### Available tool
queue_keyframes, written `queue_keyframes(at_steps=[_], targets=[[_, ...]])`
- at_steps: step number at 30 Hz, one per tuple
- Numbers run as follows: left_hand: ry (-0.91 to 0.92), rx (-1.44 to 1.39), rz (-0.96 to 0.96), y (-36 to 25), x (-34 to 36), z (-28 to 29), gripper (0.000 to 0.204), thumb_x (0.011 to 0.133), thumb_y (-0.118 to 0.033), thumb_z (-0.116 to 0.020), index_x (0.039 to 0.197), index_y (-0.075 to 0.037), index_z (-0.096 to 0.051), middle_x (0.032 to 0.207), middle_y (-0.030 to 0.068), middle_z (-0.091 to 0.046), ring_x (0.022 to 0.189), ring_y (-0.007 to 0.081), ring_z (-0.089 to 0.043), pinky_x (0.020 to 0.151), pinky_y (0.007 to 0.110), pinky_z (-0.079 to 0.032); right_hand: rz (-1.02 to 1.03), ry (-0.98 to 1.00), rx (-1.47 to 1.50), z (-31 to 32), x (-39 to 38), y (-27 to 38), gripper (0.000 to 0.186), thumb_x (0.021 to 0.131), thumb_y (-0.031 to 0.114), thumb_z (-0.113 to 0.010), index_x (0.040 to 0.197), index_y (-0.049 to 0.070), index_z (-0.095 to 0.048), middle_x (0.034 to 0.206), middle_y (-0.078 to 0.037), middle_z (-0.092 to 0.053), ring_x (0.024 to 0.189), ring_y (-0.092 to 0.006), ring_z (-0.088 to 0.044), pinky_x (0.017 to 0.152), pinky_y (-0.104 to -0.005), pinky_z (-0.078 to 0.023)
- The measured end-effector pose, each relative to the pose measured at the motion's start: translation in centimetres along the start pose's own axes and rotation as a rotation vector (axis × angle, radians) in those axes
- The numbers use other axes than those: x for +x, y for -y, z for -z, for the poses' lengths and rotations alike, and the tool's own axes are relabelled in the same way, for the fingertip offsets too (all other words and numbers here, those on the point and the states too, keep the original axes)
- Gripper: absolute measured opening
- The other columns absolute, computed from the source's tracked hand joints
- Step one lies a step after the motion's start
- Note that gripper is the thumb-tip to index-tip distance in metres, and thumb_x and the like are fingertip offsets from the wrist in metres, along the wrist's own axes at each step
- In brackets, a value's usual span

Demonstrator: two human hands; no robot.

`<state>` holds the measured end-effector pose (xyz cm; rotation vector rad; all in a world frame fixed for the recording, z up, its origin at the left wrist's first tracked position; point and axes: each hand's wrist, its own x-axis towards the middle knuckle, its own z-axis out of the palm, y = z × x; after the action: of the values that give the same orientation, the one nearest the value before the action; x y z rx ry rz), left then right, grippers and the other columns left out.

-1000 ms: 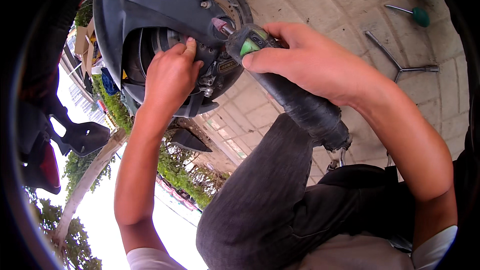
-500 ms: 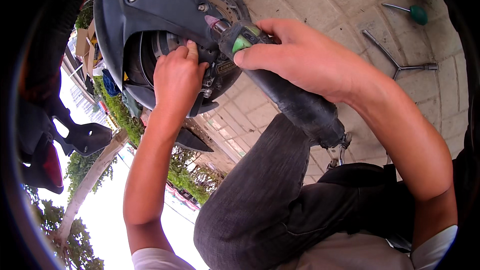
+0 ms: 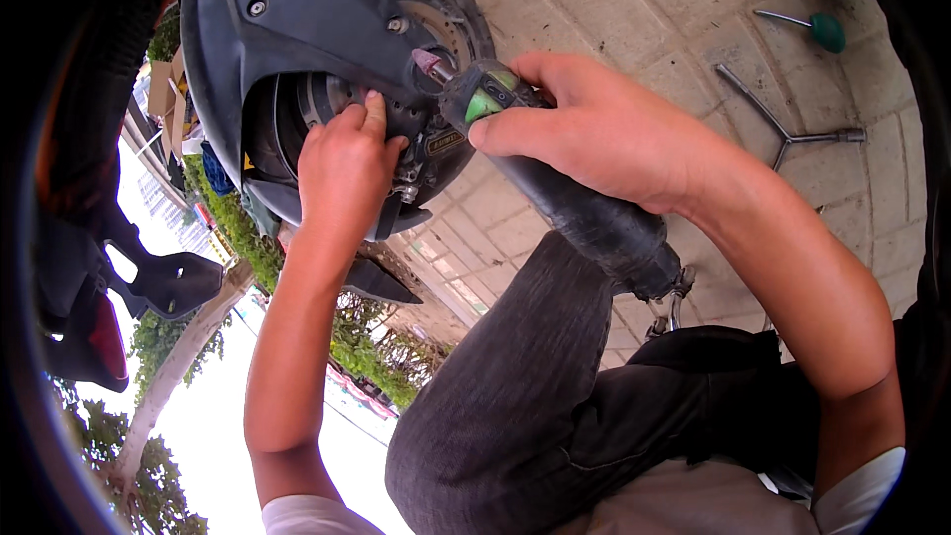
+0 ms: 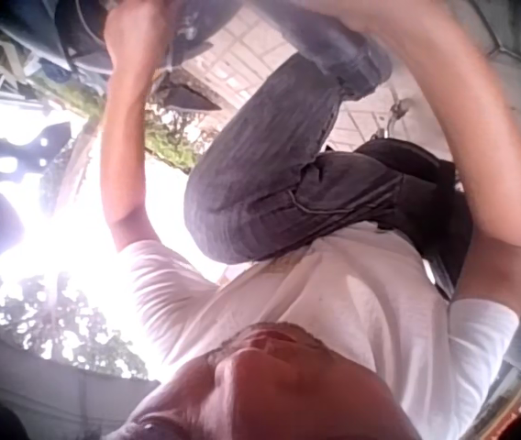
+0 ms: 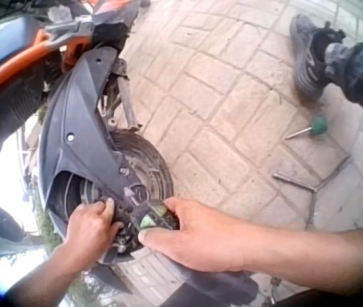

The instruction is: The person uses a power drill to remove bolts from the front wheel assembly of a scooter. They then use their hands to manipulate and remove a metal bracket from the wheel area.

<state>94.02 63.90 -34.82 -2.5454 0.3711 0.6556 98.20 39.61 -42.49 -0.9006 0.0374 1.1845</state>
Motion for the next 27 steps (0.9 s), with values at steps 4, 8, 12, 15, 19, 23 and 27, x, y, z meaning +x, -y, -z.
queue_keyframes(at_steps=[4, 8, 12, 15, 19, 23, 27], targets=[[0.052, -0.049, -0.006, 0.6, 0.1, 0.1, 0.054, 0.079, -0.017, -0.077, 0.128, 0.000, -0.062, 0.092, 0.0117, -0.062, 0.080, 0.0341, -0.061, 0.075, 0.041, -0.050, -0.011, -0.032, -0.021, 0.1, 0.2, -0.4, 0.048, 0.081, 0.025, -0.065, 0.114, -0.009, -0.060, 0.077, -0.008, -0.061, 0.065, -0.0148, -0.055, 0.057, -0.0302, -0.043], [0.103, -0.087, -0.023, 1.2, 0.2, 0.6, 0.055, 0.080, -0.015, -0.075, 0.131, -0.001, -0.060, 0.093, 0.0119, -0.062, 0.082, 0.0346, -0.060, 0.076, 0.042, -0.050, -0.005, -0.018, -0.012, 0.3, 0.6, -0.3, 0.045, 0.081, 0.025, -0.065, 0.112, -0.007, -0.061, 0.078, -0.009, -0.062, 0.064, -0.0156, -0.055, 0.057, -0.0319, -0.043], [0.112, -0.082, -0.036, 1.6, -0.1, 0.7, 0.055, 0.081, -0.015, -0.075, 0.132, -0.002, -0.060, 0.094, 0.0121, -0.062, 0.083, 0.0346, -0.060, 0.076, 0.042, -0.051, -0.007, -0.011, 0.006, 0.4, 0.5, 0.0, 0.045, 0.081, 0.026, -0.066, 0.111, -0.008, -0.061, 0.081, -0.010, -0.063, 0.066, -0.0167, -0.058, 0.060, -0.0326, -0.046], [0.117, -0.060, -0.044, 1.2, 0.2, 0.7, 0.056, 0.081, -0.016, -0.075, 0.132, -0.001, -0.060, 0.095, 0.0121, -0.063, 0.083, 0.0347, -0.060, 0.076, 0.042, -0.051, -0.024, -0.016, 0.011, 0.4, 0.4, 0.2, 0.045, 0.082, 0.026, -0.066, 0.111, -0.008, -0.061, 0.082, -0.010, -0.064, 0.069, -0.0171, -0.060, 0.062, -0.0325, -0.048], [0.131, -0.018, -0.053, 1.1, 0.4, 0.6, 0.056, 0.080, -0.018, -0.075, 0.131, 0.000, -0.059, 0.096, 0.0121, -0.063, 0.082, 0.0347, -0.061, 0.076, 0.042, -0.051, -0.005, -0.054, -0.008, 0.1, 0.2, 0.4, 0.046, 0.082, 0.026, -0.066, 0.113, -0.008, -0.061, 0.085, -0.011, -0.064, 0.072, -0.0171, -0.060, 0.065, -0.0324, -0.048], [0.143, 0.003, -0.049, 1.1, 0.3, 0.6, 0.057, 0.080, -0.018, -0.076, 0.131, 0.001, -0.060, 0.096, 0.0124, -0.063, 0.082, 0.0349, -0.061, 0.077, 0.042, -0.051, -0.028, 0.020, 0.008, 0.4, 0.2, 0.7, 0.049, 0.082, 0.026, -0.066, 0.116, -0.009, -0.061, 0.085, -0.010, -0.064, 0.073, -0.0168, -0.059, 0.066, -0.0320, -0.048], [0.135, -0.014, -0.045, 1.0, 0.4, 0.7, 0.057, 0.079, -0.018, -0.076, 0.131, 0.000, -0.060, 0.096, 0.0123, -0.063, 0.082, 0.0347, -0.061, 0.077, 0.041, -0.051, -0.002, -0.005, 0.007, 0.2, 0.3, 0.5, 0.049, 0.081, 0.027, -0.066, 0.116, -0.008, -0.061, 0.082, -0.009, -0.063, 0.071, -0.0160, -0.057, 0.063, -0.0319, -0.046]])
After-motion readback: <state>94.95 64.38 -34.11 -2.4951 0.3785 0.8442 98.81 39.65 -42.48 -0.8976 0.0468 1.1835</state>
